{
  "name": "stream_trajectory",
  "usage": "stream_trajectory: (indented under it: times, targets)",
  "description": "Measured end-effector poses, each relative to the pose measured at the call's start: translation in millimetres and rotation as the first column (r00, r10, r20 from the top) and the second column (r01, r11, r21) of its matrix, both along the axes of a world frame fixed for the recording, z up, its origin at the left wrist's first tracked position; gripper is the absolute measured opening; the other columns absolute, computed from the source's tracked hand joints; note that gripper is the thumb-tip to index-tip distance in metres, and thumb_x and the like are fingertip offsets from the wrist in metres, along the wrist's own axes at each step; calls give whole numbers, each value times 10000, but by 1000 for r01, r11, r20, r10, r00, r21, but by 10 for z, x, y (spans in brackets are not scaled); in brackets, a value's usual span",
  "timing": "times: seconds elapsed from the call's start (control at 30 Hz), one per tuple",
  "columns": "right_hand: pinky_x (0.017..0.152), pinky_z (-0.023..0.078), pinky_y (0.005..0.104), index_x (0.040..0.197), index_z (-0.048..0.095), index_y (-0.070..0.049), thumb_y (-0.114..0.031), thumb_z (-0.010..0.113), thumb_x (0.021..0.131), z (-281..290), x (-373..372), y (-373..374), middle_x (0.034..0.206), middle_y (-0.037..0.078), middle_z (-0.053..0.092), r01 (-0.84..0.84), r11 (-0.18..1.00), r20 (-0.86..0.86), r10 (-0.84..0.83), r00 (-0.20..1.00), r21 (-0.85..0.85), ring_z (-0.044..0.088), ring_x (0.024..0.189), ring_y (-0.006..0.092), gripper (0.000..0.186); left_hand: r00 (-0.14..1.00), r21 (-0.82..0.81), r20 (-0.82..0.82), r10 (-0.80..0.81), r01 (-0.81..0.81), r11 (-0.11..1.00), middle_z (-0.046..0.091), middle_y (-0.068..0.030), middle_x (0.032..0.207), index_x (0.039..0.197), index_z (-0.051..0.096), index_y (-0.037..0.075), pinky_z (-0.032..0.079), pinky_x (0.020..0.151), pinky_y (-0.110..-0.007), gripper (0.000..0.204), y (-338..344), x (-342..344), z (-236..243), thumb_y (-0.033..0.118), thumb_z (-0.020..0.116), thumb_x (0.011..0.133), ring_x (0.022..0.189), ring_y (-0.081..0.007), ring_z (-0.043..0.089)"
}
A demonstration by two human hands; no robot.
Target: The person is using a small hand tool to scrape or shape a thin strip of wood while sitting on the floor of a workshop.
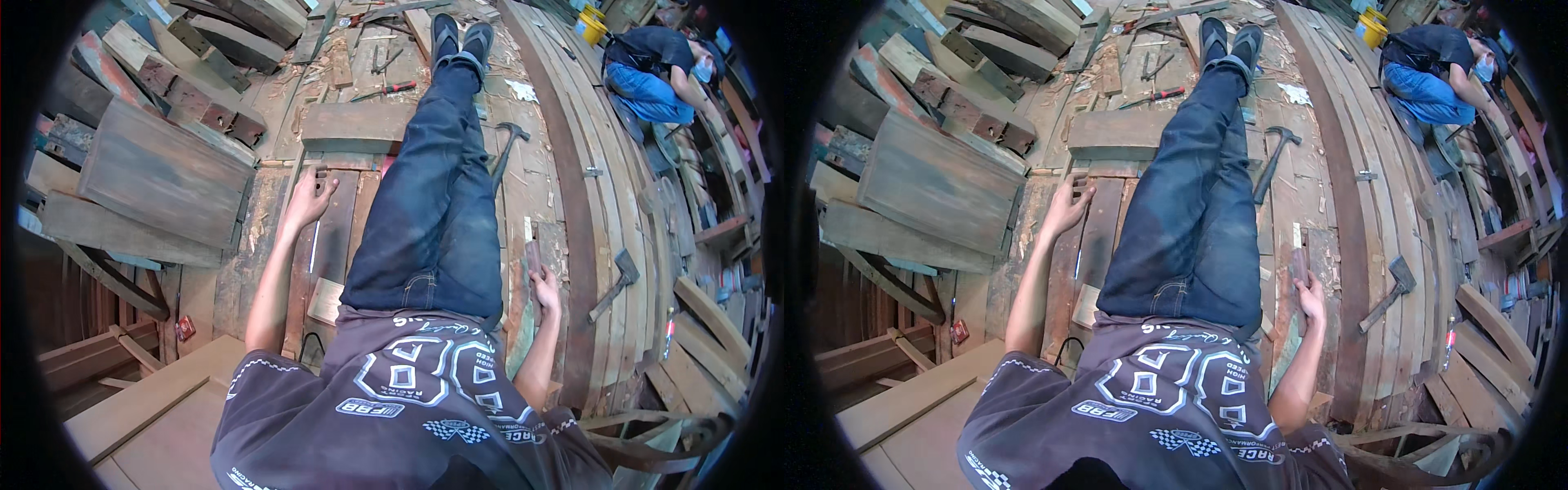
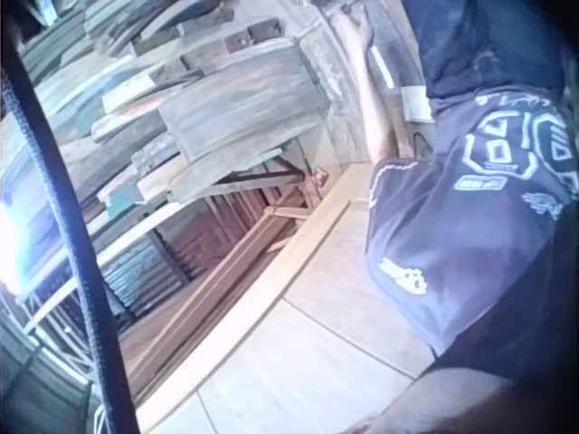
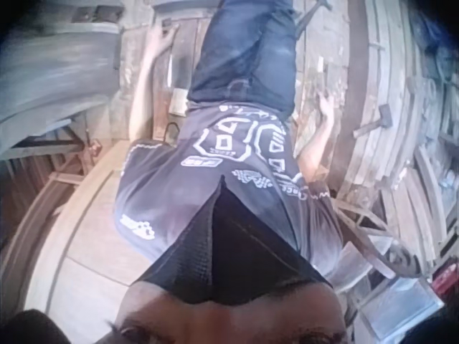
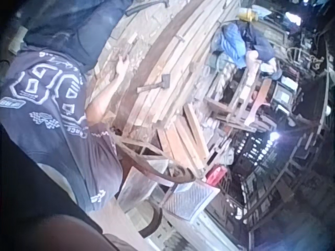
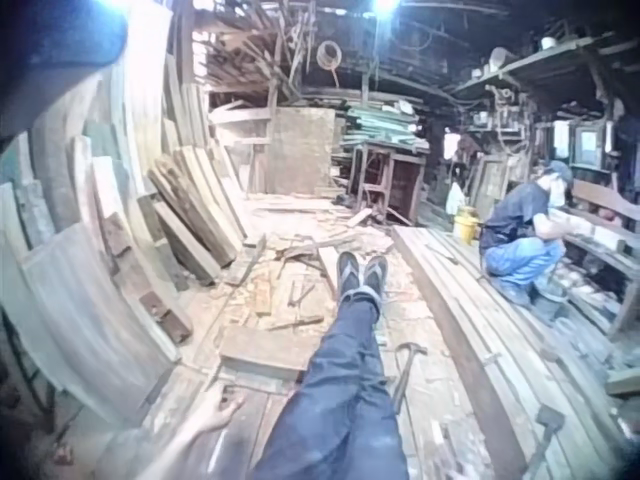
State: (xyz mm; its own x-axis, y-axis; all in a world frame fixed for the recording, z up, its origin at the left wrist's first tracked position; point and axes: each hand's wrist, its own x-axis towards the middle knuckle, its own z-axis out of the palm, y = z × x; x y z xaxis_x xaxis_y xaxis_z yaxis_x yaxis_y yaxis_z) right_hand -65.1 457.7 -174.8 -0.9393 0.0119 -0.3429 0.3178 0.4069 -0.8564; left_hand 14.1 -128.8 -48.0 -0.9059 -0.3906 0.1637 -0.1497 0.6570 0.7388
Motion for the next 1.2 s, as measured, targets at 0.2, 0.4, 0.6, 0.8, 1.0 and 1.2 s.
stream_trajectory:
  times: [0.2,0.4,0.6,0.8,1.0,1.2]
  targets:
    - [883,461,294,1365,482,40,-160,645,886,254,74,-180,1188,121,634,-60,993,-14,62,998,105,592,1015,185,544,994,13,54,-91,91,996,601,-226,1218,1260,482,9,505,895,-414,478,-10,-44,36,304,650,923,1074,-346,621]
    - [919,472,351,1351,496,46,-189,643,872,290,101,-234,1190,210,647,-84,994,-25,86,996,70,623,1076,260,553,991,54,97,-94,89,995,606,-224,1208,1265,478,11,480,934,-429,485,-59,-43,42,291,660,913,1111,-348,601]
    - [929,472,353,1348,490,60,-223,655,864,229,89,-189,1209,227,635,-77,991,8,77,997,109,620,1088,265,584,874,-317,453,175,-26,948,482,-309,1344,1418,356,25,385,1038,-523,733,-514,147,-566,425,650,878,1281,-448,436]
    - [969,456,364,1381,449,63,-253,659,863,159,130,-101,1259,242,603,0,993,13,-1,1000,118,601,1135,295,642,627,-411,691,360,-69,909,428,-317,1405,1441,327,34,258,1107,-574,823,-991,506,-1272,546,608,861,1330,-513,355]
    - [991,447,364,1407,424,48,-270,665,865,191,143,-178,1311,256,561,-29,992,-37,34,999,126,581,1171,301,673,614,-410,730,300,42,911,428,-328,1399,1430,340,19,387,1054,-490,720,-1068,646,-1291,483,561,926,1288,-444,455]
    - [932,478,365,1410,438,20,-303,678,857,204,145,-157,1222,254,616,-25,990,4,24,1000,139,623,1091,298,684,611,-469,711,349,41,882,465,-323,1359,1387,420,21,359,1059,-519,676,-1099,590,-1360,495,557,925,1286,-479,423]
